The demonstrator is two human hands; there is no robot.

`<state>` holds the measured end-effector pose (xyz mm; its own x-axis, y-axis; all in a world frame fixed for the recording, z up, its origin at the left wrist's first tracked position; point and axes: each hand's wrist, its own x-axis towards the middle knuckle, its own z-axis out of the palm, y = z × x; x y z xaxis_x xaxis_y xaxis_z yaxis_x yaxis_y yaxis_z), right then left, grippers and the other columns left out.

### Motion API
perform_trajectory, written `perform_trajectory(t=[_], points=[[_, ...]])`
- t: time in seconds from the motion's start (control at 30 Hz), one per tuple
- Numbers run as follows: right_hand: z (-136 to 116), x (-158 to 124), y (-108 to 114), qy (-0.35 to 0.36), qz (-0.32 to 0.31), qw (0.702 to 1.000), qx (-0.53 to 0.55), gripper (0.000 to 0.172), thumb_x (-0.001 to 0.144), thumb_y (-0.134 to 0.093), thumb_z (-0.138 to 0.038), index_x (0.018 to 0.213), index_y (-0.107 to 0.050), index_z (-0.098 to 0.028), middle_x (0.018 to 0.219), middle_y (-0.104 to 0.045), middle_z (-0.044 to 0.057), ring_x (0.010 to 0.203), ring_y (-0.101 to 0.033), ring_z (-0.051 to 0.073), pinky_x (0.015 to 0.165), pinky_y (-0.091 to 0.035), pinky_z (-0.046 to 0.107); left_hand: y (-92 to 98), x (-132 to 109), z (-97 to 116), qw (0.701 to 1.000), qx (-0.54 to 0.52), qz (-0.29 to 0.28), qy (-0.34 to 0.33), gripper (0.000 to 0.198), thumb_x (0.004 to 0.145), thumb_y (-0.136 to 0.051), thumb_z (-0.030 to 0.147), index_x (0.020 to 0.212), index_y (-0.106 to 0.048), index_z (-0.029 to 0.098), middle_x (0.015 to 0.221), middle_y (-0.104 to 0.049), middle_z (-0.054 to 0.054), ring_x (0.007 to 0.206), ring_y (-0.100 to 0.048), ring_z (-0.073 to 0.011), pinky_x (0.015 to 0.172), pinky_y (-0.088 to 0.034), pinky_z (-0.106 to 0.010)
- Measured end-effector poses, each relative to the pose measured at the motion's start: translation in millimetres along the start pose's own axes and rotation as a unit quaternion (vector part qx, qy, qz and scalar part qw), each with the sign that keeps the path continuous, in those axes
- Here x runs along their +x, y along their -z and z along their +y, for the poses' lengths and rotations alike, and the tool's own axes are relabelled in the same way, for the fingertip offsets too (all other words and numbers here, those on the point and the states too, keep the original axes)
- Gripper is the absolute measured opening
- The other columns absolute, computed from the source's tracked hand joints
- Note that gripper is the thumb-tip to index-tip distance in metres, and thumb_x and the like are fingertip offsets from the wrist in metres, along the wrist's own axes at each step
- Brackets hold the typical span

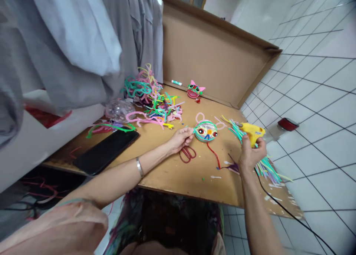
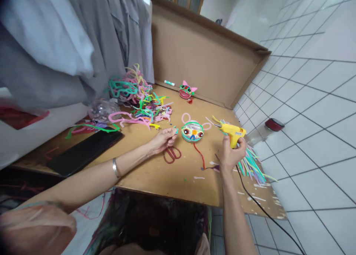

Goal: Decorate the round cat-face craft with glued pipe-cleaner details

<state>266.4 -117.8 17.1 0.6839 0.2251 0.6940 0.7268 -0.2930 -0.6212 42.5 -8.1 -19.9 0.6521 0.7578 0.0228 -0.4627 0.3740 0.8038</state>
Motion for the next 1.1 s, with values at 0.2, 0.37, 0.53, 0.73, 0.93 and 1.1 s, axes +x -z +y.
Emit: perform_trajectory(t=[0.2,0.37,0.53,0.73,0.93,1.1], points=[[-51,-35,-23,0.154,-0.008,0.988,0.003,0.027,0.075,-0.059,-0.044,0.086,-0.056,-0.019,0.091,-0.053,0.011,0.09,-0.056,0.026,0.077,-0.049,0.037,6.8,5,3,0.999,0.021,0.032,-0.026,0.038,0.065,-0.078,0.038,0.063,-0.049,0.014,0.052,-0.048,0.005,0.039,-0.031,-0.0014,0.04,-0.018,-0.015],[-41,-55,-29,0.163,-0.026,0.986,-0.016,0.021,0.078,-0.056,-0.039,0.083,-0.056,-0.02,0.084,-0.052,0.01,0.083,-0.058,0.025,0.072,-0.05,0.036,8.1,5,2,1.0,0.011,0.02,-0.017,0.039,0.064,-0.079,0.039,0.064,-0.049,0.014,0.052,-0.047,0.006,0.039,-0.03,-0.001,0.04,-0.018,-0.015],[-31,-57,-31,0.161,-0.041,0.986,0.007,0.02,0.076,-0.058,-0.039,0.083,-0.055,-0.02,0.083,-0.052,0.007,0.075,-0.057,0.021,0.067,-0.05,0.032,7.4,3,-1,1.0,0.004,-0.005,-0.007,0.042,0.061,-0.082,0.041,0.066,-0.05,0.014,0.052,-0.048,0.006,0.04,-0.031,-0.001,0.04,-0.019,-0.015],[-30,-58,-35,0.198,-0.007,0.979,0.054,0.018,0.073,-0.062,-0.035,0.08,-0.055,-0.02,0.08,-0.051,0.004,0.073,-0.057,0.02,0.064,-0.048,0.03,4.6,0,0,1.0,0.002,-0.015,0.007,0.041,0.062,-0.082,0.041,0.068,-0.052,0.013,0.051,-0.048,0.006,0.039,-0.03,-0.0008,0.04,-0.019,-0.016],[-31,-59,-34,0.202,-0.014,0.978,0.056,0.016,0.074,-0.062,-0.032,0.083,-0.056,-0.02,0.079,-0.051,0.004,0.073,-0.057,0.02,0.064,-0.048,0.03,2.0,-2,-2,0.999,0.008,-0.032,0.023,0.04,0.062,-0.082,0.04,0.068,-0.053,0.013,0.05,-0.046,0.007,0.038,-0.031,-0.0012,0.039,-0.018,-0.017],[-32,-59,-34,0.201,-0.003,0.977,0.068,0.015,0.073,-0.063,-0.031,0.079,-0.053,-0.021,0.078,-0.05,0.003,0.072,-0.055,0.02,0.062,-0.047,0.03,1.9,-3,-1,0.999,0.007,-0.039,0.024,0.039,0.064,-0.081,0.039,0.069,-0.053,0.013,0.052,-0.048,0.006,0.038,-0.032,-0.0012,0.04,-0.018,-0.017]])
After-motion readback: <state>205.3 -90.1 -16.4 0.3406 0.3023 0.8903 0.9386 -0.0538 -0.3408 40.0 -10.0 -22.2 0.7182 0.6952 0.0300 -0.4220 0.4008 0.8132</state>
